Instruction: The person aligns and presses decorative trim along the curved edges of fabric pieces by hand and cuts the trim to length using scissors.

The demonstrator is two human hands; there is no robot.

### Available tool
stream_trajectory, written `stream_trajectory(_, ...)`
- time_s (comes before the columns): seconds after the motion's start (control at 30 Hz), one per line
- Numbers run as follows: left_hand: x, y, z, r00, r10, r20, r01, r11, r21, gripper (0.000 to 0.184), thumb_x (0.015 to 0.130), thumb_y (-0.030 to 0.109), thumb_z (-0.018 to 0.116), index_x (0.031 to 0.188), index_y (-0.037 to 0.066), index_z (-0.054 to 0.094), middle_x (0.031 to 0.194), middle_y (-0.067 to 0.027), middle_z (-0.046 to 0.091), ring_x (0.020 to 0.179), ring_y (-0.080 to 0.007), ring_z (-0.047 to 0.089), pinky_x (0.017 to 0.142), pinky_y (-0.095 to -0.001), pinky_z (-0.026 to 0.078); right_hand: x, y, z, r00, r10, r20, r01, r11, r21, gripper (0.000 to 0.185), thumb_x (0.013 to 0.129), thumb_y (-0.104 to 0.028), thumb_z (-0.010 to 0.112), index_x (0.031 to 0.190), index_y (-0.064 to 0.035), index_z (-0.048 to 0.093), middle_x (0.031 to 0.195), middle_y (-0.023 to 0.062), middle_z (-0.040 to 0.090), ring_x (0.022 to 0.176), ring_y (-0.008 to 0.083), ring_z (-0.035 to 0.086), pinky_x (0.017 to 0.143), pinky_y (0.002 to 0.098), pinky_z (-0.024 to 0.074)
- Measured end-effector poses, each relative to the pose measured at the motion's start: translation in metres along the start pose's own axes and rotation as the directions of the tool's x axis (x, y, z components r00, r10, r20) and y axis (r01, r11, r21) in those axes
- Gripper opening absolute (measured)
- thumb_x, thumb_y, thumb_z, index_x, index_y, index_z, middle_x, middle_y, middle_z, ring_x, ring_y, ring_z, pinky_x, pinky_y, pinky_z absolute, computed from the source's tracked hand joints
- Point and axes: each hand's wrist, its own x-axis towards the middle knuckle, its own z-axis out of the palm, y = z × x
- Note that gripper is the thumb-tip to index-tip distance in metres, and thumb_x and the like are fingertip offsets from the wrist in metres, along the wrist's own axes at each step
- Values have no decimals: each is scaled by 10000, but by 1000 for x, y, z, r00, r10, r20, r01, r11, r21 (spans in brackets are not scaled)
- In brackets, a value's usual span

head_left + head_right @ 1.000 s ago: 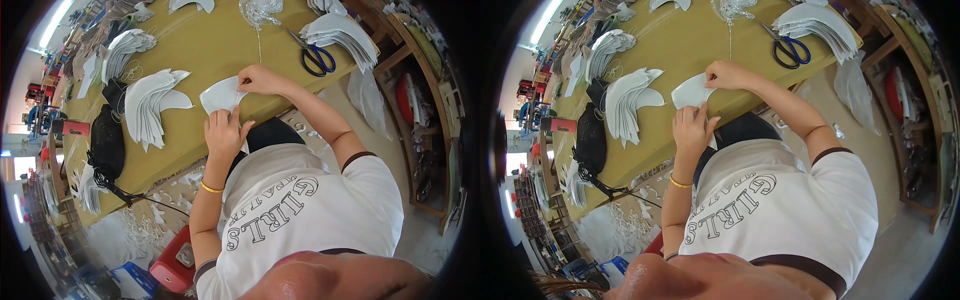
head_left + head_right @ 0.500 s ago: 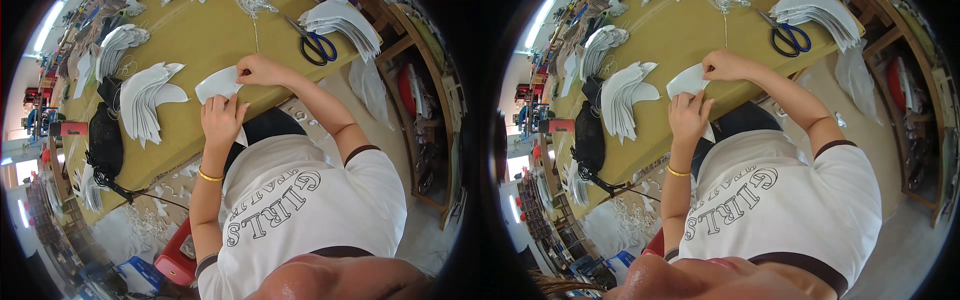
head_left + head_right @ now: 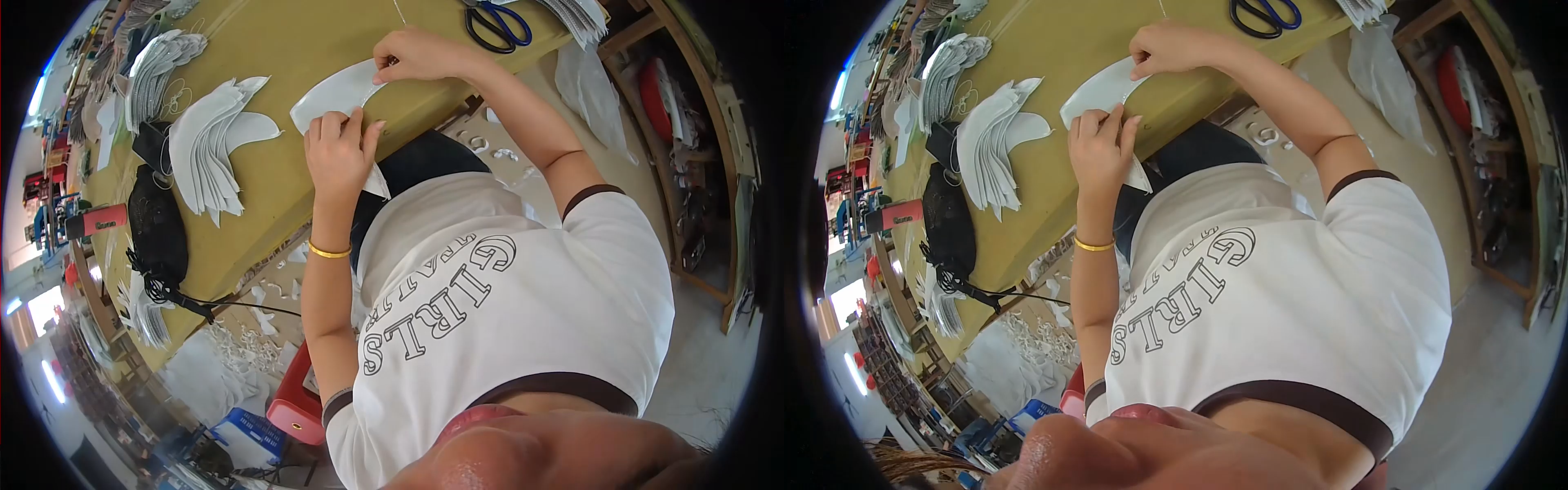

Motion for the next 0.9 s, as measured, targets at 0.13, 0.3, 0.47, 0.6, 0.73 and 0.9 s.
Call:
stream_trajectory(0.13, -3, 1, 1, 999, -8, -34, 7, 1000, -17, 318, 795, 277, 772, 1027, 62, 740, 860, -64, 556, 782, -249, 519, 710, -381, 440, 0, 11, 19, 996, 0, -95, 3, 999, 39, 320, 834, -313, 724, 815, 3, 675, 752, 130, 673, 704, 264, 633, 690, 364, 489)
stream_trajectory(0.3, -3, 1, 0, 1000, -1, 15, 1, 1000, -3, 377, 786, 332, 769, 1064, 79, 731, 887, -49, 535, 803, -231, 494, 722, -372, 423, 1, 12, 20, 996, -6, -88, 6, 1000, -8, 298, 830, -312, 714, 797, -18, 675, 768, 113, 687, 719, 259, 646, 759, 377, 474)
stream_trajectory(0.47, 1, 0, -2, 998, -1, 58, -1, 999, 34, 410, 793, 395, 748, 1061, 84, 731, 891, -40, 533, 822, -227, 498, 723, -373, 416, 0, 10, 21, 995, -4, -95, -2, 998, -55, 282, 832, -305, 702, 771, -33, 662, 756, 100, 680, 734, 260, 642, 846, 383, 437)
stream_trajectory(0.6, 12, 1, -5, 996, 37, 79, -42, 997, 67, 416, 800, 427, 730, 1035, 84, 737, 900, -33, 547, 830, -230, 516, 712, -383, 415, -1, 12, 24, 993, -36, -116, 28, 997, -75, 286, 838, -309, 693, 764, -35, 658, 748, 100, 671, 739, 269, 635, 840, 385, 434)
stream_trajectory(0.73, 16, -4, 1, 994, 75, 77, -79, 996, 49, 387, 804, 421, 727, 998, 87, 745, 885, -26, 556, 816, -231, 526, 686, -384, 415, -7, 7, 20, 982, -85, -167, 48, 976, -214, 296, 854, -320, 679, 764, -39, 661, 748, 108, 667, 739, 286, 629, 824, 403, 436)
stream_trajectory(0.9, 17, -1, -2, 991, 44, 127, -52, 997, 62, 337, 831, 366, 724, 1018, 89, 757, 918, -31, 589, 841, -229, 533, 739, -376, 446, -20, -5, 9, 966, -51, -254, -84, 865, -495, 319, 871, -339, 664, 779, -34, 666, 726, 123, 657, 723, 314, 617, 786, 418, 452)
